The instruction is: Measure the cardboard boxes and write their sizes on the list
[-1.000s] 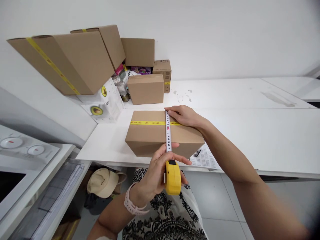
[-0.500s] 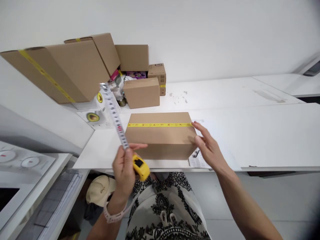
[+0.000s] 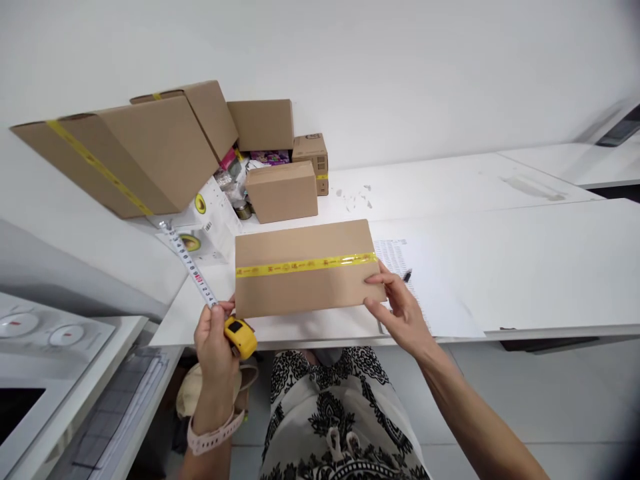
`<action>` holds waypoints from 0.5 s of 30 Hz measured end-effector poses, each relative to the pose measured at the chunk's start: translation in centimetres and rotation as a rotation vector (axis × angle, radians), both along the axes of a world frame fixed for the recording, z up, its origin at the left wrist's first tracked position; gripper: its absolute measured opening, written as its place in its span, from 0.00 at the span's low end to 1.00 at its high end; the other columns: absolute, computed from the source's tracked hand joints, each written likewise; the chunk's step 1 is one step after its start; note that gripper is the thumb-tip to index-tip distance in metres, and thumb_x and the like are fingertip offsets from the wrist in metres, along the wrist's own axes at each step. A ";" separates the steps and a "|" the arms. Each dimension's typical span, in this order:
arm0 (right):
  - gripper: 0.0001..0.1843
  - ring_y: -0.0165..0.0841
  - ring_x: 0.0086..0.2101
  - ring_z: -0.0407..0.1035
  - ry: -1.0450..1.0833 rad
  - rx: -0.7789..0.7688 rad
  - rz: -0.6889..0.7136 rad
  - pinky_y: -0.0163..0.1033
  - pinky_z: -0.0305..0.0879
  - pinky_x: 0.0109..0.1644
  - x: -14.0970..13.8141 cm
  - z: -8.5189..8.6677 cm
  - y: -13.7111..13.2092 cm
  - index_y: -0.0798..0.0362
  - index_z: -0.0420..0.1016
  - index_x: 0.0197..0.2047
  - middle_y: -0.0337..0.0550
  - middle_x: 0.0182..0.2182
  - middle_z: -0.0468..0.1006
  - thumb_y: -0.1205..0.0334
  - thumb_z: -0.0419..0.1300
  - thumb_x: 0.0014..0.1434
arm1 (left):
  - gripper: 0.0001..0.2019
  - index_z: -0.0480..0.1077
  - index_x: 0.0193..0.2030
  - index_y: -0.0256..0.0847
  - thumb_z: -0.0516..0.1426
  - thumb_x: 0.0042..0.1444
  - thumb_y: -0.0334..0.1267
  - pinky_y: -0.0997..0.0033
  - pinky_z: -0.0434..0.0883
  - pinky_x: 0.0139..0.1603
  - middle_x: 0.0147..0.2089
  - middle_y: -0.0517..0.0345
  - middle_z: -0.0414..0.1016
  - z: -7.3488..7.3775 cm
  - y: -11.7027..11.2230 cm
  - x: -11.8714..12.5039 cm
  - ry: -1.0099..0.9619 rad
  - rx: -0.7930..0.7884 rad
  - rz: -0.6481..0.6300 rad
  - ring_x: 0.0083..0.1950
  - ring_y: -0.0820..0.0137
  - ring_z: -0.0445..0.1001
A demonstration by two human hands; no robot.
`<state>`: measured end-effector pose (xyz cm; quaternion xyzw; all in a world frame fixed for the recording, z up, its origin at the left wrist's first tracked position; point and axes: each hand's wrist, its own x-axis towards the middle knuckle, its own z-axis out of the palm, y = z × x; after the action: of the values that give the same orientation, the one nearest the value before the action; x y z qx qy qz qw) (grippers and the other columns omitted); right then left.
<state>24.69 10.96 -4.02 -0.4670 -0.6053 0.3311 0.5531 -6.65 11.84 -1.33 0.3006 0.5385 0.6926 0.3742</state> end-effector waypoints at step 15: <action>0.14 0.46 0.51 0.73 -0.302 -0.003 -0.511 0.55 0.71 0.53 3.0 -8.2 0.8 0.50 0.75 0.48 0.53 0.52 0.80 0.55 0.56 0.62 | 0.15 0.68 0.30 0.40 0.58 0.55 0.50 0.74 0.64 0.24 0.24 0.61 0.70 -6.3 6.5 -2.5 0.294 -0.173 -0.024 0.24 0.72 0.67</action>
<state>27.71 11.76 -12.26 -0.6489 -0.5431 0.1088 0.5217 -9.16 18.35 -7.63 0.3718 0.6413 0.5878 0.3241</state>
